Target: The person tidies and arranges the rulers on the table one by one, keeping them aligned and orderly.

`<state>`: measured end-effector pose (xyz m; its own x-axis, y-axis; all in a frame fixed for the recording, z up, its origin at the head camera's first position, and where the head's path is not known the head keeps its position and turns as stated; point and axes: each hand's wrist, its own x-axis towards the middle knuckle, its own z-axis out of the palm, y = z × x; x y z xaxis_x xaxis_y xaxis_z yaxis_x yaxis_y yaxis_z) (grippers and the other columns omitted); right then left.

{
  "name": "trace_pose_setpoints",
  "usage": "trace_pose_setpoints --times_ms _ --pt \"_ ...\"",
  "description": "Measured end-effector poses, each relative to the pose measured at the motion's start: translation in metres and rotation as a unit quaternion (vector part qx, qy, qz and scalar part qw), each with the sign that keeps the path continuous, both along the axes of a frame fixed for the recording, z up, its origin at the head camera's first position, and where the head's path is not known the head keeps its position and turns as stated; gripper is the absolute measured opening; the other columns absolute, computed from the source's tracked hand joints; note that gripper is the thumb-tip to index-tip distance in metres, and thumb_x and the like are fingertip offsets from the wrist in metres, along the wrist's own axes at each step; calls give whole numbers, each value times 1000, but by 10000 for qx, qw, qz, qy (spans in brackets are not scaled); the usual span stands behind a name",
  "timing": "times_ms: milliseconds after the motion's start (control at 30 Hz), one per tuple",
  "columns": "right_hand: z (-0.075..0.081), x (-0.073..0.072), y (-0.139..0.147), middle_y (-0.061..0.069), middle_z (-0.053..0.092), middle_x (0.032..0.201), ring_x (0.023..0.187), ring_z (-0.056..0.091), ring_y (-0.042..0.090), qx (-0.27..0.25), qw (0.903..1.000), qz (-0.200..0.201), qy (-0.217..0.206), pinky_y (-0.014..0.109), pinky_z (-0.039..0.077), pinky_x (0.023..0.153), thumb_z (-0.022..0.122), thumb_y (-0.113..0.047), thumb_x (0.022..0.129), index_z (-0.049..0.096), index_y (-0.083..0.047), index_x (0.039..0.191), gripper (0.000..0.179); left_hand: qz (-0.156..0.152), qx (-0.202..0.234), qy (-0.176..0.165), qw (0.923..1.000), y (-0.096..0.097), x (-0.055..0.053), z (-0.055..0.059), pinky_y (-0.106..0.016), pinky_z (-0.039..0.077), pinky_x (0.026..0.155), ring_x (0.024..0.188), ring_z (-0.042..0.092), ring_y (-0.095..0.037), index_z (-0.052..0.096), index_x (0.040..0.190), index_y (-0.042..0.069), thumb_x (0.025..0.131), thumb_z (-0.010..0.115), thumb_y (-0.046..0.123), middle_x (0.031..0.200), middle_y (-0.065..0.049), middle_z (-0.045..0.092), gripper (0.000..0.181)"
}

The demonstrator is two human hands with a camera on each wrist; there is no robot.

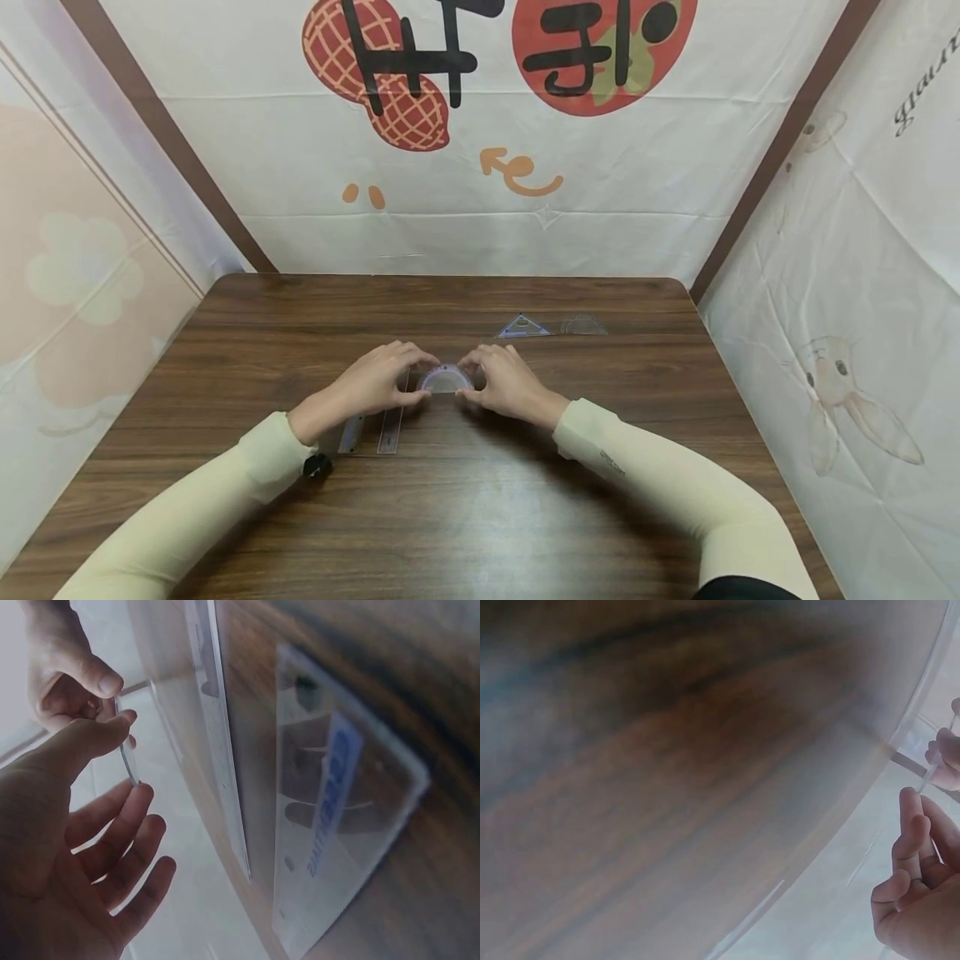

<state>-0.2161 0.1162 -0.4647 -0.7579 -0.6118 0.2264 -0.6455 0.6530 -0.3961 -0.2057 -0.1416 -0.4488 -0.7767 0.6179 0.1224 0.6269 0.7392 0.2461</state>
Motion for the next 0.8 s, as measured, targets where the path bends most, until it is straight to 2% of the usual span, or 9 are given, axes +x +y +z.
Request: trace_pose_setpoints --times_ms 233,467,667,800 --pt "1 10 3 -7 69 99 92 59 10 39 10000 48 -51 38 43 90 83 -38 83 72 -14 114 41 -48 -20 -54 10000 0 8 1 -39 49 86 102 59 -16 66 128 21 88 76 41 121 2 65 46" --pt "1 22 4 -10 68 98 88 59 10 119 9998 77 -170 34 41 84 84 -39 81 71 -17 111 40 -217 -69 -191 9996 0 18 1 -39 48 87 102 58 -16 66 129 22 88 76 42 119 3 65 47" --pt "1 30 4 -10 67 93 87 59 13 55 9996 193 -222 34 40 82 85 -37 80 70 -17 108 37 -348 -158 -66 9992 0 24 1 -39 48 87 102 58 -15 66 128 22 87 76 44 116 6 66 47" --pt "3 35 2 -11 67 93 88 59 11 105 9991 226 -355 34 40 82 85 -37 80 71 -16 108 38 -402 -156 -107 9990 -2 29 2 -41 48 91 107 58 -17 66 127 21 86 77 44 118 4 67 48"
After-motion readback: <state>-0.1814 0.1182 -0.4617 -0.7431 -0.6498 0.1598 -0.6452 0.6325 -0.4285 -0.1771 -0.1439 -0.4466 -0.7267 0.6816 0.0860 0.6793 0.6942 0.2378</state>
